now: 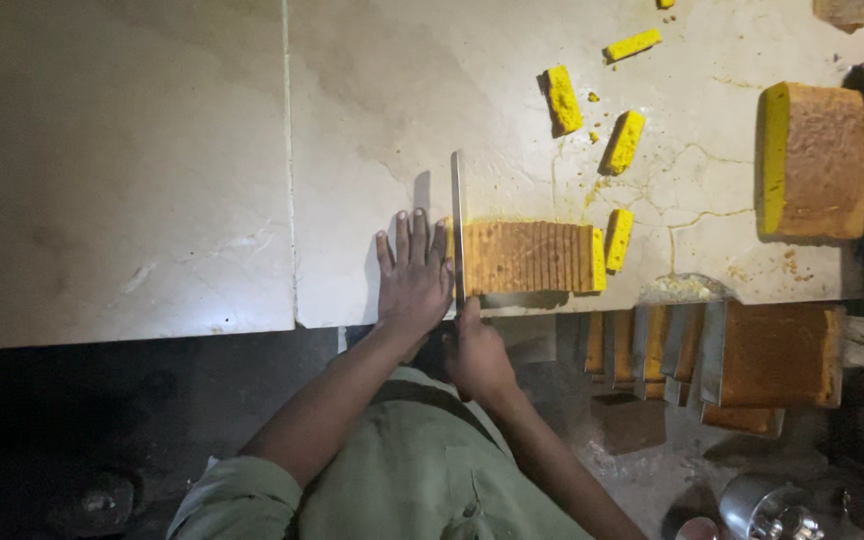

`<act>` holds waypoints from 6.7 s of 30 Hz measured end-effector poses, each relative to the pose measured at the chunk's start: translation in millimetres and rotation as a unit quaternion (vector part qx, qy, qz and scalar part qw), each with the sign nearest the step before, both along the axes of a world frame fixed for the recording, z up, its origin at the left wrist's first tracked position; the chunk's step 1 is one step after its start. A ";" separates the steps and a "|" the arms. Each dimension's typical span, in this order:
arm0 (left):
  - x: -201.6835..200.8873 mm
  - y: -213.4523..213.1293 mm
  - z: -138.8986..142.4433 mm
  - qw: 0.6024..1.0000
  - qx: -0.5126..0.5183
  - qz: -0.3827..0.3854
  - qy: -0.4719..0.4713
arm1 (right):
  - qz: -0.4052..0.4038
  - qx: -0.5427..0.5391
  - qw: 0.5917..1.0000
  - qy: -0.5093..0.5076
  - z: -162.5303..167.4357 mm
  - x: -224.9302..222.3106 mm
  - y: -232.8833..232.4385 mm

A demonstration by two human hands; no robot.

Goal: The person trims the edges off baked yellow cake sheets on a tiled worktable using a long knife, pushing the cut strips aside. The person then flips a cake out of its baking tray onto the table and continues trimming its edges.

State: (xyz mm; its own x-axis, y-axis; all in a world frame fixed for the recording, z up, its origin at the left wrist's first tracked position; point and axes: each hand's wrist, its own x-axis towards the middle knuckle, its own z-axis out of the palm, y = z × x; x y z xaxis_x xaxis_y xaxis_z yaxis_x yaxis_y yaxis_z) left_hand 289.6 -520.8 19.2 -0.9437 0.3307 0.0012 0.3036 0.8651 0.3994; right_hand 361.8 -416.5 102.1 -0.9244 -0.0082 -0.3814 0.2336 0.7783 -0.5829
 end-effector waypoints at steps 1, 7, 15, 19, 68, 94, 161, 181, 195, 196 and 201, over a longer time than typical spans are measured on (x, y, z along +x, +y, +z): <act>0.5 0.0 0.9 1.000 0.002 0.003 0.003 | -0.023 -0.001 0.997 -0.068 -5.3 -2.3 1.2; 4.8 -1.2 3.2 1.000 -0.008 -0.008 -0.011 | 0.007 -0.002 0.989 -0.147 -9.7 35.7 20.0; 4.5 3.3 -9.1 1.000 0.004 -0.001 -0.002 | 0.052 -0.034 0.997 -0.049 -48.6 78.3 29.6; 4.7 2.7 -18.6 0.998 0.042 0.048 0.019 | -0.010 0.003 0.990 -0.141 -65.2 31.2 24.2; -56.3 -64.2 24.5 0.884 0.285 -0.093 -0.357 | -0.238 0.226 0.935 0.136 -23.7 -73.5 186.7; -129.3 -196.2 -5.9 0.911 0.336 -0.050 -0.233 | -0.224 -0.054 0.973 0.017 -32.9 -167.6 20.1; -152.7 127.4 -36.5 0.929 -0.157 0.332 0.041 | 0.250 -0.114 0.931 0.239 -108.0 -436.3 291.4; -111.9 145.6 -14.7 0.989 -0.014 0.084 0.123 | -0.295 0.037 0.950 0.095 -35.6 -52.6 438.1; -165.0 552.2 25.2 0.967 0.012 -0.247 0.061 | -0.360 -0.034 0.929 0.076 -60.0 2.3 624.3; -183.1 584.5 25.9 0.971 0.014 -0.230 0.065 | -0.366 -0.058 0.926 0.069 -58.3 -1.1 639.9; -261.5 704.8 42.0 0.980 0.041 -0.195 -0.027 | -0.432 -0.333 0.837 0.038 -54.8 -28.9 695.4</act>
State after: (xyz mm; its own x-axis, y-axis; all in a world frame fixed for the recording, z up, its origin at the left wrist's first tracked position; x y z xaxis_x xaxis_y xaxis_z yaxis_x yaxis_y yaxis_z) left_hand 28.2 184.0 61.2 -0.7447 0.6674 -0.0045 0.5813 0.6519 0.4870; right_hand 332.9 278.9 47.3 -0.7159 0.4884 -0.4989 0.4849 -0.1664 -0.8586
